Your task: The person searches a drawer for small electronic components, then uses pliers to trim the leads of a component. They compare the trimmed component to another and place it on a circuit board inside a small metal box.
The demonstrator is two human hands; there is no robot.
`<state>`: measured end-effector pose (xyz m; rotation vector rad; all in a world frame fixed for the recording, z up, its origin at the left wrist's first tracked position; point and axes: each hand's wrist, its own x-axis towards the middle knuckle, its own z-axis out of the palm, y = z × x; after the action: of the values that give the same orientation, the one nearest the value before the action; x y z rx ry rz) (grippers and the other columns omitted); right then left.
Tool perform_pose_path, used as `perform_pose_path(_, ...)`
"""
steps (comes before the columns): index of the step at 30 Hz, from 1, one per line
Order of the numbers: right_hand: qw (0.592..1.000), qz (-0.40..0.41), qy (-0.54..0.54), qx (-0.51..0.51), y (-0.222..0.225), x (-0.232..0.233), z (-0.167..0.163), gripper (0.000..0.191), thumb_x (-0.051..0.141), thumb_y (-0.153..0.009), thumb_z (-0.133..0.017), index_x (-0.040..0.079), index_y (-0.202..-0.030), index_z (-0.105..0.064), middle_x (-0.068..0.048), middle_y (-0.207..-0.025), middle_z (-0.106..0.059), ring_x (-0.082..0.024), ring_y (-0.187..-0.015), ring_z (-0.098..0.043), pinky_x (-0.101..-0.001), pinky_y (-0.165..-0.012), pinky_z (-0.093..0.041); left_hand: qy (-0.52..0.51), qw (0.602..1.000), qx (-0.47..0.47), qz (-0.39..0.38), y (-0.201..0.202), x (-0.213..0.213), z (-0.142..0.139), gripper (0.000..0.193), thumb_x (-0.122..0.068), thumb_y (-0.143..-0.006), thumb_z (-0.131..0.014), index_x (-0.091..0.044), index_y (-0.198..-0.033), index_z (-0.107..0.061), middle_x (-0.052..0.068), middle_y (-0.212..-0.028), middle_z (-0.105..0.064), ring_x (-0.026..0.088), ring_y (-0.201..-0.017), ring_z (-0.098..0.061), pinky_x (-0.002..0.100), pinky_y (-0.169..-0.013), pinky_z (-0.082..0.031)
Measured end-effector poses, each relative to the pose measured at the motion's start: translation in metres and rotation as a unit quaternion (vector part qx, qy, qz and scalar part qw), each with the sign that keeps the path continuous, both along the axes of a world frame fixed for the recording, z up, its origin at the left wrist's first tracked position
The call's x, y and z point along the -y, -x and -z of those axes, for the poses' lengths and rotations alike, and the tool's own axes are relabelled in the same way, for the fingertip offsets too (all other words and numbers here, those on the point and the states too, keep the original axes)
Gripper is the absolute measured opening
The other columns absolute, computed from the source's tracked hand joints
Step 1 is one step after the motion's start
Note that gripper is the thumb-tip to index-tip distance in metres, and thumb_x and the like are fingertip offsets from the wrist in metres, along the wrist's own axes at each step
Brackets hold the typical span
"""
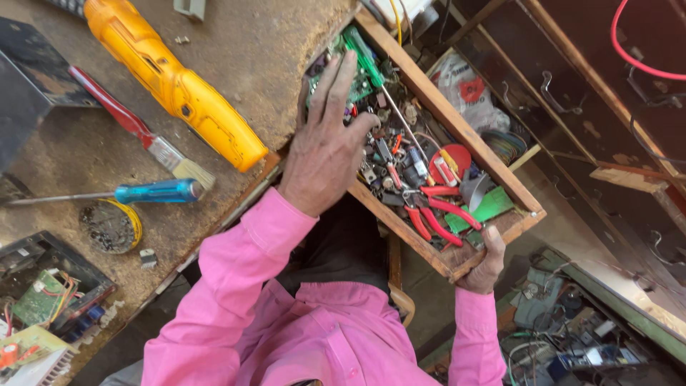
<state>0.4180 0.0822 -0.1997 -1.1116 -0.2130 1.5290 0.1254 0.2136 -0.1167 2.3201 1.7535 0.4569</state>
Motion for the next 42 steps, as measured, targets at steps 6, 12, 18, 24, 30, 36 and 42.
perform_pose_path(6, 1.0, 0.007, 0.007, 0.005, 0.002, 0.0, -0.001, 0.072, 0.033, -0.093, -0.066, 0.001, -0.152, -0.039, -0.014, -0.144, -0.054, -0.03, -0.131, -0.057, -0.0514, -0.114, -0.046, -0.008, 0.999, 0.049, 0.005, -0.003, -0.004, 0.004, 0.044, -0.029, -0.072, -0.09, -0.015, -0.108, -0.069, 0.015, -0.167, -0.014, 0.035, -0.156, -0.009, 0.066, -0.127, -0.015)
perform_pose_path(12, 1.0, 0.005, -0.008, 0.024, 0.001, 0.0, 0.001, 0.072, 0.033, -0.094, -0.066, -0.002, -0.152, -0.041, -0.016, -0.145, -0.055, -0.03, -0.131, -0.058, -0.0496, -0.115, -0.046, -0.033, 0.999, -0.023, -0.033, -0.002, -0.011, 0.008, 0.021, 0.005, -0.092, -0.071, -0.01, -0.104, -0.063, 0.018, -0.173, -0.015, 0.036, -0.163, -0.018, 0.049, -0.137, -0.029)
perform_pose_path(18, 1.0, 0.006, 0.001, 0.018, -0.001, 0.001, 0.0, 0.072, 0.033, -0.095, -0.066, -0.003, -0.152, -0.041, -0.016, -0.144, -0.055, -0.03, -0.131, -0.058, -0.0494, -0.115, -0.046, -0.058, 0.995, 0.068, -0.042, 0.002, -0.014, 0.008, 0.027, 0.012, -0.102, -0.059, -0.01, -0.118, -0.063, 0.016, -0.171, -0.017, 0.036, -0.16, -0.028, 0.042, -0.135, -0.036)
perform_pose_path(24, 1.0, -0.002, -0.007, 0.011, 0.0, -0.003, -0.003, 0.071, 0.033, -0.095, -0.065, -0.001, -0.152, -0.04, -0.015, -0.144, -0.055, -0.029, -0.131, -0.058, -0.0499, -0.116, -0.046, -0.017, 0.996, 0.089, -0.026, 0.007, -0.013, 0.006, 0.028, 0.01, -0.1, -0.06, -0.009, -0.121, -0.064, 0.017, -0.17, -0.021, 0.036, -0.159, -0.027, 0.042, -0.133, -0.035)
perform_pose_path(30, 1.0, -0.001, 0.003, 0.01, 0.001, -0.004, -0.008, 0.07, 0.033, -0.096, -0.065, -0.002, -0.152, -0.041, -0.015, -0.144, -0.055, -0.03, -0.131, -0.058, -0.0503, -0.116, -0.046, -0.006, 0.996, 0.09, -0.023, 0.01, -0.01, 0.002, 0.039, 0.014, -0.095, -0.058, -0.009, -0.125, -0.065, 0.017, -0.169, -0.022, 0.037, -0.159, -0.026, 0.044, -0.134, -0.032)
perform_pose_path(36, 1.0, -0.004, -0.002, 0.01, 0.001, -0.003, -0.007, 0.068, 0.032, -0.096, -0.064, -0.001, -0.151, -0.042, -0.015, -0.143, -0.056, -0.029, -0.13, -0.058, -0.0496, -0.114, -0.048, -0.002, 0.995, 0.099, -0.024, 0.008, -0.005, -0.004, 0.043, 0.016, -0.095, -0.057, -0.009, -0.128, -0.065, 0.019, -0.169, -0.023, 0.038, -0.16, -0.024, 0.045, -0.134, -0.031)
perform_pose_path(42, 1.0, 0.002, -0.004, 0.021, -0.003, 0.0, -0.002, 0.065, 0.033, -0.097, -0.064, -0.001, -0.149, -0.044, -0.015, -0.14, -0.057, -0.029, -0.128, -0.059, -0.0493, -0.113, -0.049, 0.009, 0.998, 0.056, 0.034, 0.0, 0.003, -0.01, 0.035, -0.011, -0.087, -0.083, -0.012, -0.118, -0.067, 0.017, -0.167, -0.027, 0.035, -0.159, -0.024, 0.062, -0.132, -0.018)
